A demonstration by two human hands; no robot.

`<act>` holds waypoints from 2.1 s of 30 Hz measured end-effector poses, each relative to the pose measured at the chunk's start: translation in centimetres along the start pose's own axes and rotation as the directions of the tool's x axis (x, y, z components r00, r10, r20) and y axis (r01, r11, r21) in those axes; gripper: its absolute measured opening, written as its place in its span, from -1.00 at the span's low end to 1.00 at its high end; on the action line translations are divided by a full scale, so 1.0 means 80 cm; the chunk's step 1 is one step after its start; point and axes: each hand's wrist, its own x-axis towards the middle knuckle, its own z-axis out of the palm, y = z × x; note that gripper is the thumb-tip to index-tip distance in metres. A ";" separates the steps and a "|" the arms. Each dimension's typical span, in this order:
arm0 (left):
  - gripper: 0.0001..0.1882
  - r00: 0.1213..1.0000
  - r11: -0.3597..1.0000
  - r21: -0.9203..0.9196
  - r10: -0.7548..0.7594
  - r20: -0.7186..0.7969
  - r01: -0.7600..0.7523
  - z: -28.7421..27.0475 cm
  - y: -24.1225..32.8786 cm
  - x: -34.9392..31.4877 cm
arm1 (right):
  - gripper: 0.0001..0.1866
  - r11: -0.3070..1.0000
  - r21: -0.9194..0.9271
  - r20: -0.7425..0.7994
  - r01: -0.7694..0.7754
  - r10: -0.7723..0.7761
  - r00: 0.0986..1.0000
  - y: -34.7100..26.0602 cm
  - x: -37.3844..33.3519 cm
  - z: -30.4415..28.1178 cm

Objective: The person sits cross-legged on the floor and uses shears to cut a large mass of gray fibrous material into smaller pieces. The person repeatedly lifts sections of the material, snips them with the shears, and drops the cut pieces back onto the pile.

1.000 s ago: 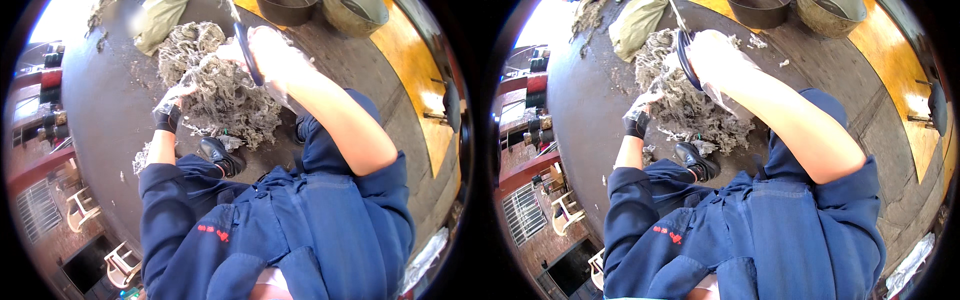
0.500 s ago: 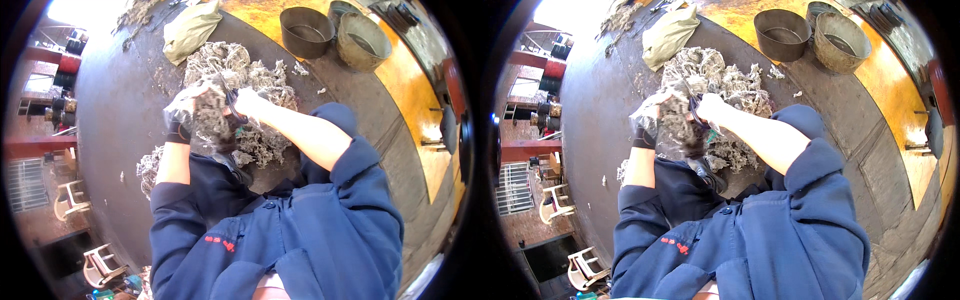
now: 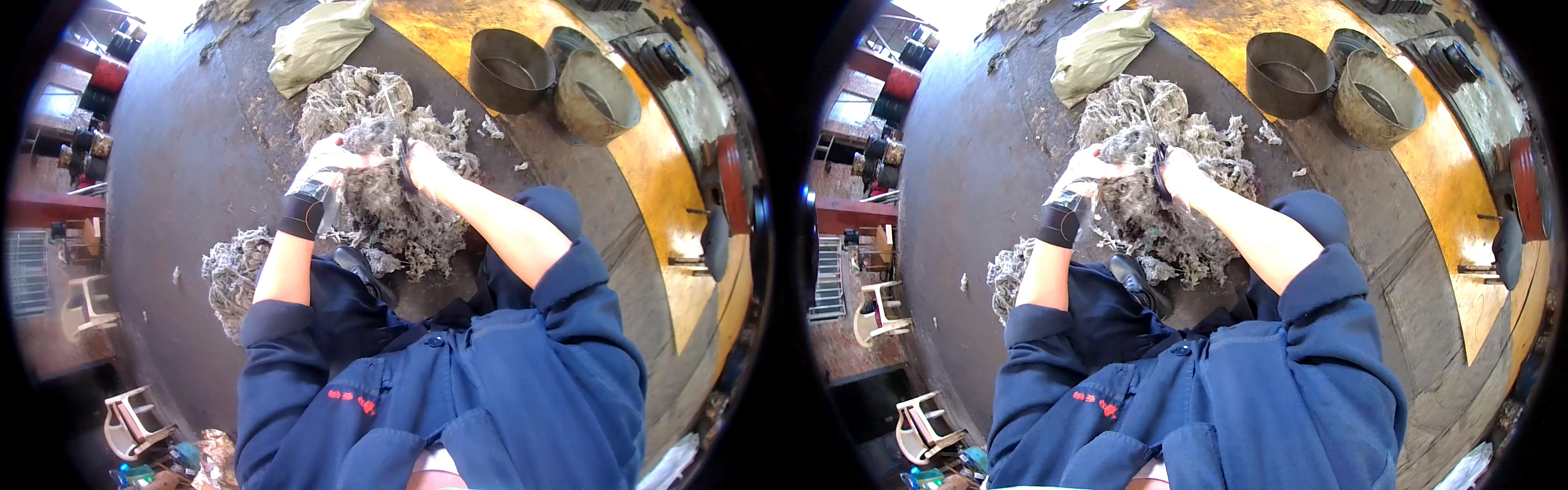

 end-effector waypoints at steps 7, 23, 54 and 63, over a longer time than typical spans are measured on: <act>-0.60 0.989 0.996 -0.024 -0.086 0.122 0.089 -0.056 -0.009 -0.021 | -0.83 0.988 0.054 0.081 -0.142 0.137 0.987 0.003 -0.005 -0.056; -0.71 0.986 0.896 -0.438 -0.132 -0.105 0.074 -0.031 -0.023 -0.003 | -0.83 0.761 0.646 -0.046 0.051 -0.028 0.999 -0.082 -0.035 -0.170; -0.14 0.974 0.960 0.185 0.193 0.116 -0.212 0.117 0.031 -0.021 | -0.50 0.368 0.648 -0.107 0.667 -0.823 0.558 -0.088 -0.036 -0.119; -0.67 0.975 0.916 0.350 0.221 -0.037 -0.195 0.089 0.021 -0.016 | -0.81 0.502 0.759 -0.297 0.415 -0.299 0.907 -0.156 -0.042 -0.135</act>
